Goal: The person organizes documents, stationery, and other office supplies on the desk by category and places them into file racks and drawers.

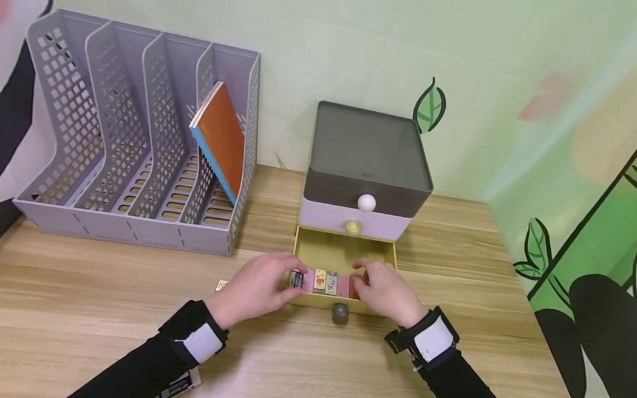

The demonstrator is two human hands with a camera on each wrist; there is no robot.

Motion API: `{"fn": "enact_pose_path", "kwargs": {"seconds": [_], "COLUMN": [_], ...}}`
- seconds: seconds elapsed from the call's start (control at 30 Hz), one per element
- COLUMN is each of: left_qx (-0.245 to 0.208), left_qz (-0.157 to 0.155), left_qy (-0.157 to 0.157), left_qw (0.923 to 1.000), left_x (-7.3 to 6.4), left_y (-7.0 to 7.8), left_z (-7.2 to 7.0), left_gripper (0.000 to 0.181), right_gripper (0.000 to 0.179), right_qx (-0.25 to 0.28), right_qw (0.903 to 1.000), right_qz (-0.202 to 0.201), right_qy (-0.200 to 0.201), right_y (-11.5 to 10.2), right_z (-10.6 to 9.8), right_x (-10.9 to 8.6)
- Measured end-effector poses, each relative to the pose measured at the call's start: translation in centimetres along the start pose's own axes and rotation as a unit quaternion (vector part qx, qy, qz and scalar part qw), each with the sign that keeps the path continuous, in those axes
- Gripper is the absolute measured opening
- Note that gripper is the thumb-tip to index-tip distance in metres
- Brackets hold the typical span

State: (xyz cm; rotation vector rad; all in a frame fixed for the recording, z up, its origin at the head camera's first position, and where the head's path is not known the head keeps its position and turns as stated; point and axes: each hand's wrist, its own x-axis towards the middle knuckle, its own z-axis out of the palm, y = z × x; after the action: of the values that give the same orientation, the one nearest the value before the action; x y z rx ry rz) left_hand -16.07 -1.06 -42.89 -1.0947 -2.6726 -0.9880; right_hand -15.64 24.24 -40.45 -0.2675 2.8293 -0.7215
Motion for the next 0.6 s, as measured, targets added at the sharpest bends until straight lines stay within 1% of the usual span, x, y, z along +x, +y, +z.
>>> {"fn": "enact_pose_path", "kwargs": {"seconds": [0.03,0.13,0.23,0.3,0.4,0.47,0.53,0.6], "left_qx": [-0.001,0.002,0.005,0.009,0.020,0.032,0.046,0.059], "left_qz": [0.003,0.009,0.008,0.007,-0.002,-0.011,-0.021,-0.031], "left_qy": [-0.001,-0.003,0.002,0.011,0.022,0.024,0.020,0.013], "left_qw": [1.0000,1.0000,1.0000,0.9999,0.9996,0.9992,0.9985,0.9977], "left_x": [0.0,-0.3,-0.7,-1.0,-1.5,-2.0,-2.5,-3.0], "left_y": [0.0,0.0,-0.1,-0.3,-0.9,-1.5,-2.2,-2.8], "left_z": [-0.1,-0.4,-1.0,-1.4,-2.1,-2.6,-3.2,-3.7], "left_gripper": [0.032,0.032,0.033,0.033,0.033,0.034,0.036,0.037], "right_gripper": [0.035,0.033,0.029,0.025,0.021,0.020,0.020,0.021], "right_qx": [0.000,0.002,0.008,0.017,0.031,0.040,0.049,0.060], "right_qw": [1.0000,0.9992,0.9952,0.9895,0.9766,0.9681,0.9613,0.9567], "right_qz": [-0.003,-0.028,-0.072,-0.105,-0.155,-0.181,-0.204,-0.221], "right_qy": [0.006,0.029,0.066,0.098,0.146,0.169,0.179,0.180], "right_y": [-0.1,-0.7,-1.4,-2.0,-2.9,-3.5,-4.1,-4.8], "right_z": [0.0,0.0,0.4,0.8,1.4,1.9,2.3,2.8], "right_x": [-0.1,-0.3,-0.7,-0.9,-1.2,-1.4,-1.7,-1.9]}}
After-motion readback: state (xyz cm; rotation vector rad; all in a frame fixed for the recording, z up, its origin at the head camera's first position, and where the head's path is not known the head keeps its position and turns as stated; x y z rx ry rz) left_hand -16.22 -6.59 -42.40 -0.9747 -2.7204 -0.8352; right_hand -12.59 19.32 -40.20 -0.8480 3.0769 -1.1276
